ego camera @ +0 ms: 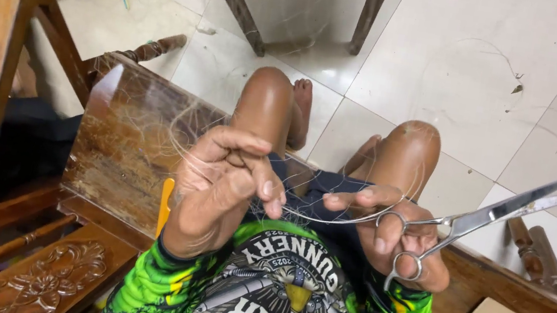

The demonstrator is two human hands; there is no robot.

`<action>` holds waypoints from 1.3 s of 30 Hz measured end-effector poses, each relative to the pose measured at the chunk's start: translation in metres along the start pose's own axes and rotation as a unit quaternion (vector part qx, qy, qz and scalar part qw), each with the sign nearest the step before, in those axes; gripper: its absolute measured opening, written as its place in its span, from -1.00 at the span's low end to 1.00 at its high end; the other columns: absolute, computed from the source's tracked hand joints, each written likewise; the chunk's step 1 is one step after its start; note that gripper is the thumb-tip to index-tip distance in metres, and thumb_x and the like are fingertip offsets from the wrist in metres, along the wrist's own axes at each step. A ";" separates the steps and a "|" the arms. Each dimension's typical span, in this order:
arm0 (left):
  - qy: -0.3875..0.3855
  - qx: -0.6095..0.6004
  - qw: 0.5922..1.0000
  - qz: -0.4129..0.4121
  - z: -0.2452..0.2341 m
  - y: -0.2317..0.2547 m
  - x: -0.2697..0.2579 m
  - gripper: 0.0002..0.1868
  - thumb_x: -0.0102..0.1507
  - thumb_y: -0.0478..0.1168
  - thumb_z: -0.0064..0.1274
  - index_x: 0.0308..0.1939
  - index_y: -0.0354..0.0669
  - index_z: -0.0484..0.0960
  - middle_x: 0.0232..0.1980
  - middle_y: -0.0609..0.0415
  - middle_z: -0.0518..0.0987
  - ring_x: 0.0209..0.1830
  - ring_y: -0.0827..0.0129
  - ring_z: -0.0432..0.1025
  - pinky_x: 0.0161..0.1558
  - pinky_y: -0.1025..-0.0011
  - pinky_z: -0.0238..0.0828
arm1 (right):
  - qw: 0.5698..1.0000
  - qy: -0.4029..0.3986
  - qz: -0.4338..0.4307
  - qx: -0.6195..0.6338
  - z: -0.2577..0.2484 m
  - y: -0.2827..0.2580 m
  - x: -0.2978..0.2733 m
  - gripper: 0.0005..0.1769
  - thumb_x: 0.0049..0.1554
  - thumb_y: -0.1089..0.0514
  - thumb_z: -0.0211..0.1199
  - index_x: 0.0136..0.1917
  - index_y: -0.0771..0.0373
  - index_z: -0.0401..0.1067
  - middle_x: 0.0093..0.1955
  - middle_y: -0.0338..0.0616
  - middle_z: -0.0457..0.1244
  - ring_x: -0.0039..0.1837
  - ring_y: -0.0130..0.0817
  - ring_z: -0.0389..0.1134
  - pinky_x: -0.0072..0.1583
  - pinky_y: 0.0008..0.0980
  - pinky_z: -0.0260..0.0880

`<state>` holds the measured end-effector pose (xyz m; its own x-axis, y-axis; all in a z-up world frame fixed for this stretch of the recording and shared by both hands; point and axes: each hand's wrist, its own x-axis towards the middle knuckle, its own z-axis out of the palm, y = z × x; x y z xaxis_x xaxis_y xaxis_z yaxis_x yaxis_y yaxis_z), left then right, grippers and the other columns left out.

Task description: Repairing or assembling a fishing net by manipulating the mesh and using scissors to trim strands.

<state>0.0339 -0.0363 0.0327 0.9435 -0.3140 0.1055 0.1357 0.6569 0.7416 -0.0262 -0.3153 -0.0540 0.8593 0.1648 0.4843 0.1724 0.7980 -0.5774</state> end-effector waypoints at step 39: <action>0.037 -0.104 0.993 0.050 0.020 -0.055 -0.043 -0.64 0.55 -0.44 0.25 0.38 -0.64 0.59 -0.24 -0.31 0.67 -0.12 -0.13 0.80 0.20 -0.11 0.88 | 0.999 -0.021 -0.031 0.010 -0.005 -0.048 -0.041 -0.55 0.44 -0.04 0.68 0.05 0.39 0.59 0.69 0.56 0.27 0.59 0.97 0.40 0.61 0.93 0.35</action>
<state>-0.0200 -0.0728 0.0010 0.9741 -0.1941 0.1158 0.0932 0.8118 0.5764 -0.0676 -0.3638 -0.0494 0.8260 0.1392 0.5462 0.2144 0.8186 -0.5328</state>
